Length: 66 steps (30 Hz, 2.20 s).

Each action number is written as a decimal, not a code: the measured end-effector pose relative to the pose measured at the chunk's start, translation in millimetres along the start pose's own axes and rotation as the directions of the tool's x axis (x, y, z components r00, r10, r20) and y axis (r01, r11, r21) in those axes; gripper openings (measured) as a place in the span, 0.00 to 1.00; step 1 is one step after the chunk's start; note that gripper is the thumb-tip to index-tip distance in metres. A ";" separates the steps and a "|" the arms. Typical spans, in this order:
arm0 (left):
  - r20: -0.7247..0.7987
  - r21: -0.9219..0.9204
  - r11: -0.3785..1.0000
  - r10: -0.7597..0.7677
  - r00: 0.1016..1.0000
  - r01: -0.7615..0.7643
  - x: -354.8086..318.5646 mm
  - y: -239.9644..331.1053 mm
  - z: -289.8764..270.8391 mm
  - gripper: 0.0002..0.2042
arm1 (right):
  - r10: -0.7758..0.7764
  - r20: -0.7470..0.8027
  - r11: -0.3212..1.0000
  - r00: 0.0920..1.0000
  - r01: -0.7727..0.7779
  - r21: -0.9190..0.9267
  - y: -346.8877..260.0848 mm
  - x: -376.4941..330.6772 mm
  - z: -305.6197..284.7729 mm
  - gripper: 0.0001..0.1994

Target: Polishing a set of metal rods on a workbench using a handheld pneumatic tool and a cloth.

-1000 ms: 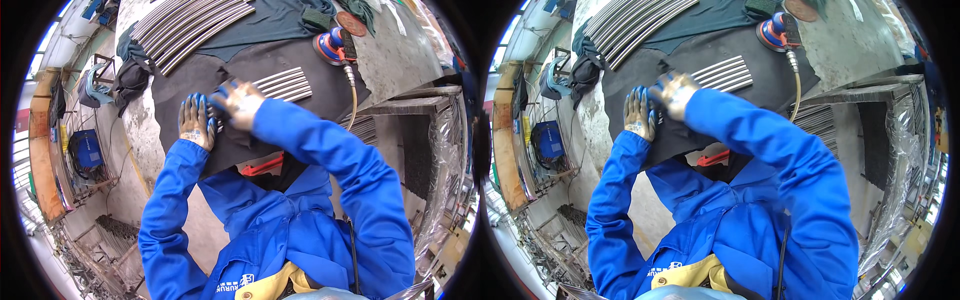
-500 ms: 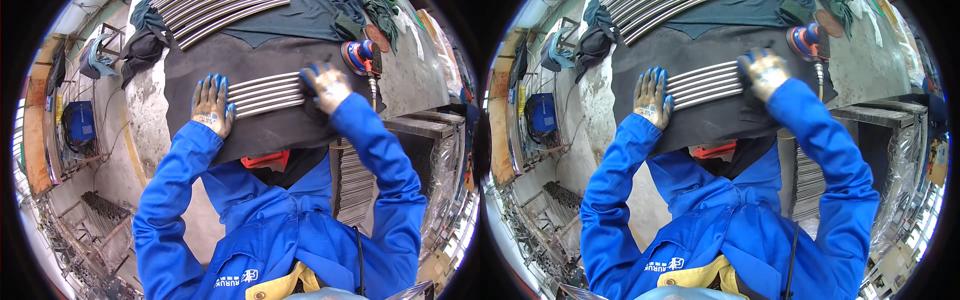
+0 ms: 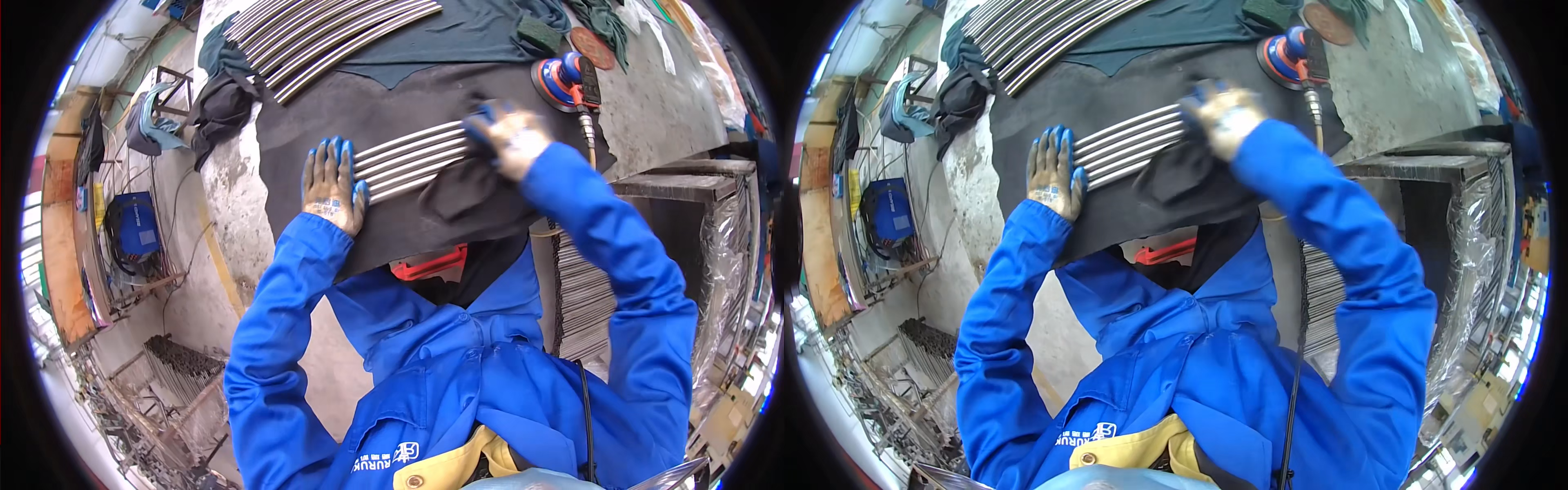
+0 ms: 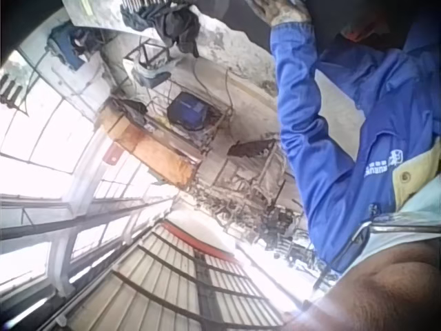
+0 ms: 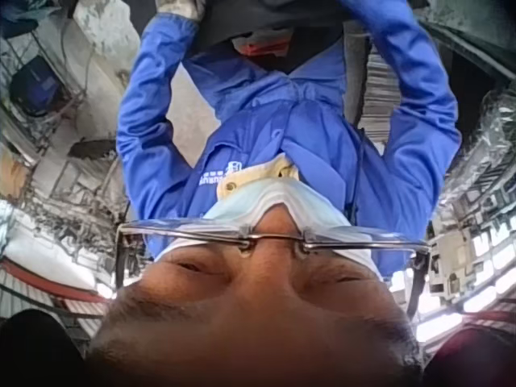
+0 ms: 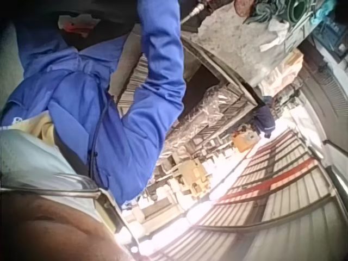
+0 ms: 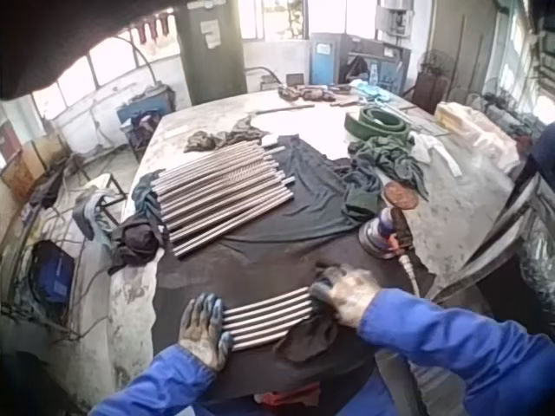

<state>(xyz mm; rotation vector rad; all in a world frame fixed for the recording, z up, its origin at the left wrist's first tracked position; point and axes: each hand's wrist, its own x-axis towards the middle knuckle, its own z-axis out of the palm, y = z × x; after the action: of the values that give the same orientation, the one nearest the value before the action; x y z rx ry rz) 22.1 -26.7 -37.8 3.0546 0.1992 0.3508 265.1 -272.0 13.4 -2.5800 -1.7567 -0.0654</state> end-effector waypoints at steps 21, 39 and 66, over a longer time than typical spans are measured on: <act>-0.044 -0.042 0.999 0.004 0.999 -0.006 -5.0 -2.7 -0.5 0.35 | 0.165 0.008 0.974 0.986 -0.164 0.154 81.7 88.1 -100.9 0.35; 0.010 -0.054 0.998 0.028 1.000 -0.027 4.6 7.2 -13.1 0.33 | 0.215 0.261 0.941 0.941 -0.271 0.203 269.3 107.2 4.5 0.40; 0.086 -0.094 0.992 -0.070 0.994 0.079 1.8 2.7 -14.6 0.35 | -0.387 0.086 0.916 0.918 0.372 0.149 34.3 -1.2 -44.8 0.24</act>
<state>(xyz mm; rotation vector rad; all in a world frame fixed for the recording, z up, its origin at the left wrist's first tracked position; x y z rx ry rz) 20.8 -28.5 -23.0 2.9491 0.2823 0.2217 295.5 -287.5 58.4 -2.1582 -2.1998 0.1886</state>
